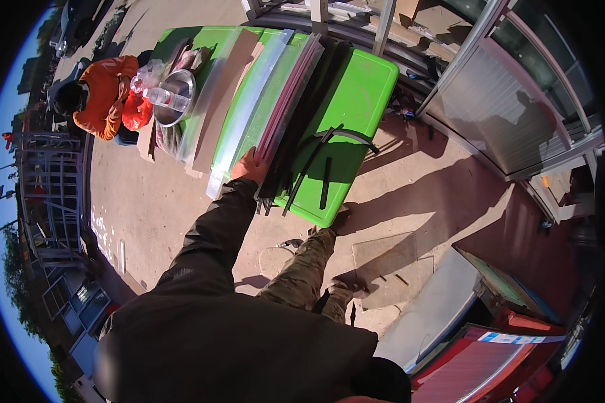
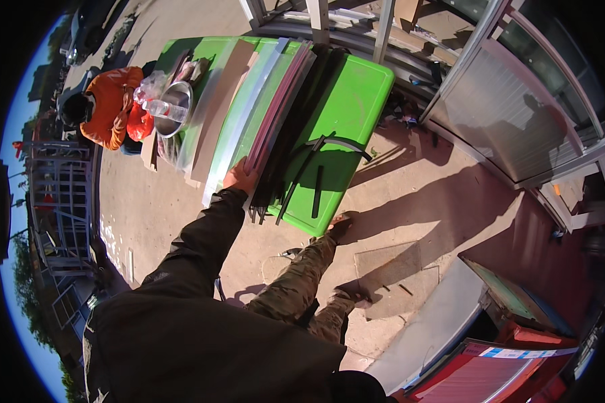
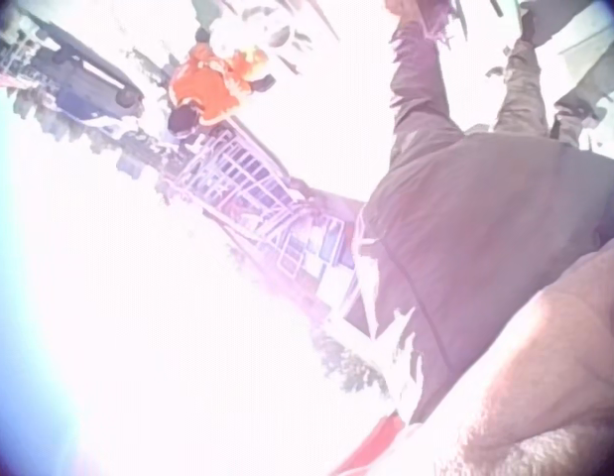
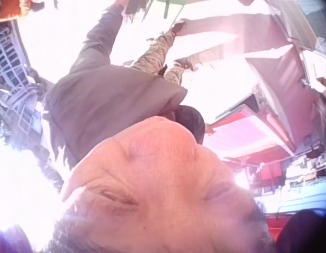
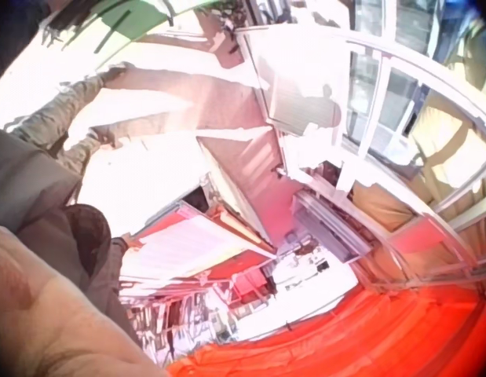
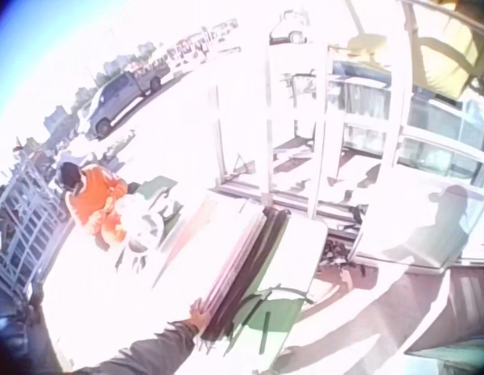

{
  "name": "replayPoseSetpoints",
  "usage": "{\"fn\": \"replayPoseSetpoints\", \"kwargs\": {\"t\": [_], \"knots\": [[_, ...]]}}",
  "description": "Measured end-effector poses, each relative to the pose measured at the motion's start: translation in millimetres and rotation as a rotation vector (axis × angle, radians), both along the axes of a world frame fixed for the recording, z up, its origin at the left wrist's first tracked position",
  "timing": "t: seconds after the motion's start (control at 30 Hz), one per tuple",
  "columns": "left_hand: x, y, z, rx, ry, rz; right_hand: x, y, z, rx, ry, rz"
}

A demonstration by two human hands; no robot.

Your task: The person measures and cuts black rubber weather stripping to fit the edges of a red-framed glass panel. They use scissors to trim the strips and press them into the frame's groove along multiple sides.

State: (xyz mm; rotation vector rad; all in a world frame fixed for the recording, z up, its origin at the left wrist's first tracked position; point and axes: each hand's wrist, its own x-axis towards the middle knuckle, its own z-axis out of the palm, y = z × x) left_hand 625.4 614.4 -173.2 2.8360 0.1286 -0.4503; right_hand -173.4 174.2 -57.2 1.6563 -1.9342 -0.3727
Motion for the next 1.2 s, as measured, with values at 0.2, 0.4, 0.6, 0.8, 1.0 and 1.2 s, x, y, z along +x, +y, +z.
{"fn": "replayPoseSetpoints", "kwargs": {"t": [0.2,0.4,0.6,0.8,1.0,1.2], "knots": [[34,102,-36,0.087,-0.2,0.162,5,-9,-1,0.02,0.002,0.013],[41,60,-9,0.073,-0.548,-0.186,2,-4,2,0.022,0.003,0.01],[9,-49,-60,-0.132,-0.12,-0.194,2,3,5,0.021,-0.003,0.0],[1,-85,-63,0.01,0.01,0.062,-6,11,6,0.036,-0.004,-0.009],[5,-67,-95,-0.079,0.116,0.203,-26,19,9,0.007,0.025,0.086],[21,-76,-77,0.083,0.136,0.023,30,32,19,0.088,-0.101,-0.144]]}}
